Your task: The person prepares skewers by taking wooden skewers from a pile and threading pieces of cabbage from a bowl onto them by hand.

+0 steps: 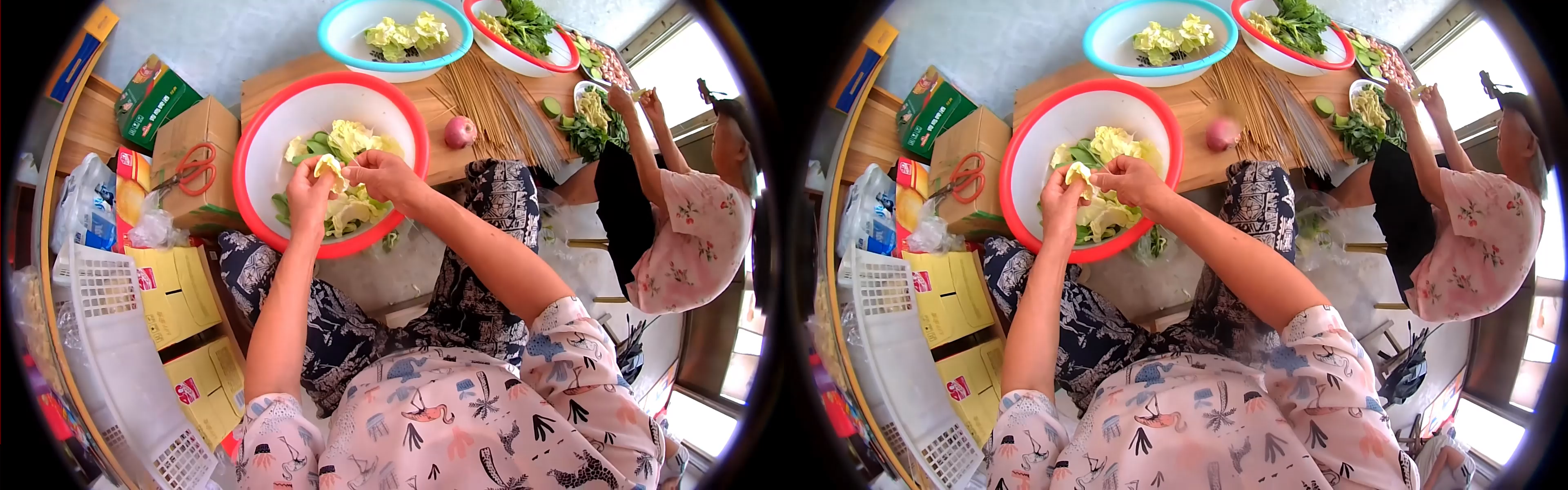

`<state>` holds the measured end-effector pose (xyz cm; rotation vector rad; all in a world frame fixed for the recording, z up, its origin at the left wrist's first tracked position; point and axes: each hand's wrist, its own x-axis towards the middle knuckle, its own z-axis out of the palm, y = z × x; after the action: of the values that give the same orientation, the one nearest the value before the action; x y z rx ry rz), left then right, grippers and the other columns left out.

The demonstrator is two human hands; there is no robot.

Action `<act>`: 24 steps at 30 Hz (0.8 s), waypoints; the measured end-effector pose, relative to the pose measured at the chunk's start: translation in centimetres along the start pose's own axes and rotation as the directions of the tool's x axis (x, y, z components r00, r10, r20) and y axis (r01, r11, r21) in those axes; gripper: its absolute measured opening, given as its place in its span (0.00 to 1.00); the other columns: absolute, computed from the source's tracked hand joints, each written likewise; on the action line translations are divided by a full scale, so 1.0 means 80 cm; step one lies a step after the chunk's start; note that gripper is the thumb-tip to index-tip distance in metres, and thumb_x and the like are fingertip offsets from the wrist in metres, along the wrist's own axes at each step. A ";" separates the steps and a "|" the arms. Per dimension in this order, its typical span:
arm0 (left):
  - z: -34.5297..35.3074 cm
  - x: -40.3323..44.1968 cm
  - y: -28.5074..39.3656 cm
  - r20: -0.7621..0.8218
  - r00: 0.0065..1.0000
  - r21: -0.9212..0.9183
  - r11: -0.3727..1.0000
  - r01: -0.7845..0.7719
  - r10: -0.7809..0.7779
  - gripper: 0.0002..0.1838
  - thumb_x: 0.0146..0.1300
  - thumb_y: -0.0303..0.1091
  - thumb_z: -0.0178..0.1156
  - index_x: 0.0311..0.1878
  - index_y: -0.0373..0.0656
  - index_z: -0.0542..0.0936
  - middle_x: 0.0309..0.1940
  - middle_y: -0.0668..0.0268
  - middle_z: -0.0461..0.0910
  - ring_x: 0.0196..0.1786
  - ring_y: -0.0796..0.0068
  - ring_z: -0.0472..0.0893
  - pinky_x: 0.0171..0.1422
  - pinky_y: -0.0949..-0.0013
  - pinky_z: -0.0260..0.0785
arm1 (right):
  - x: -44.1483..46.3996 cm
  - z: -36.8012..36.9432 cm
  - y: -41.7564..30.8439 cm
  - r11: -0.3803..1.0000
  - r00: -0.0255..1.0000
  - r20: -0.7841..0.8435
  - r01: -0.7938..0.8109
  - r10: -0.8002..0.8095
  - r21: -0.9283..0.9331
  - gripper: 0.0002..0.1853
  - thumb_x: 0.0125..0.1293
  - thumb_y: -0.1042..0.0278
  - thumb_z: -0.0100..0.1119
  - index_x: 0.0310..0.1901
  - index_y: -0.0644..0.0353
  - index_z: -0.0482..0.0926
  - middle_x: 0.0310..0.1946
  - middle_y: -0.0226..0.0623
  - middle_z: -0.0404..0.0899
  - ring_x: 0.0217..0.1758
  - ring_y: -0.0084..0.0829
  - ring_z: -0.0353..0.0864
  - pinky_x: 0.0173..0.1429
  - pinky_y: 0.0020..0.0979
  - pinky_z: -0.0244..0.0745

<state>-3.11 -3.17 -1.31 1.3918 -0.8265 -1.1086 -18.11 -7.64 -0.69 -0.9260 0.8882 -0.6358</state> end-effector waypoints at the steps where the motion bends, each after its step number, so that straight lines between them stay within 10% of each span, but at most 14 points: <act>1: 0.001 -0.001 0.000 0.001 1.000 -0.001 1.000 0.008 -0.008 0.11 0.60 0.30 0.59 0.45 0.39 0.75 0.33 0.70 0.80 0.34 0.86 0.77 0.30 0.80 0.67 | 0.000 0.002 0.001 1.000 1.000 0.002 0.008 -0.008 -0.027 0.13 0.57 0.64 0.67 0.35 0.62 0.73 0.23 0.29 0.73 0.14 0.14 0.58 0.16 0.21 0.50; 16: -0.004 0.001 -0.004 0.254 0.967 -0.094 0.994 0.048 -0.023 0.15 0.63 0.28 0.53 0.52 0.36 0.72 0.43 0.65 0.77 0.39 0.81 0.77 0.37 0.76 0.72 | 0.004 -0.008 0.005 0.974 0.989 -0.141 0.010 -0.043 -0.226 0.10 0.56 0.64 0.62 0.33 0.62 0.76 0.24 0.28 0.75 0.20 0.16 0.66 0.23 0.20 0.61; 24: -0.011 0.008 -0.005 0.099 0.994 -0.072 0.996 0.050 -0.043 0.17 0.63 0.27 0.54 0.54 0.34 0.70 0.43 0.62 0.77 0.42 0.76 0.78 0.43 0.73 0.76 | -0.035 -0.022 -0.012 0.992 0.993 -0.006 0.121 -0.121 0.042 0.09 0.68 0.66 0.46 0.39 0.63 0.74 0.21 0.30 0.74 0.17 0.18 0.66 0.21 0.20 0.59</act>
<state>-2.15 -3.43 -1.82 1.3092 -0.8171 -1.2392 -21.14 -6.63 0.65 -0.9463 0.8229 -0.7572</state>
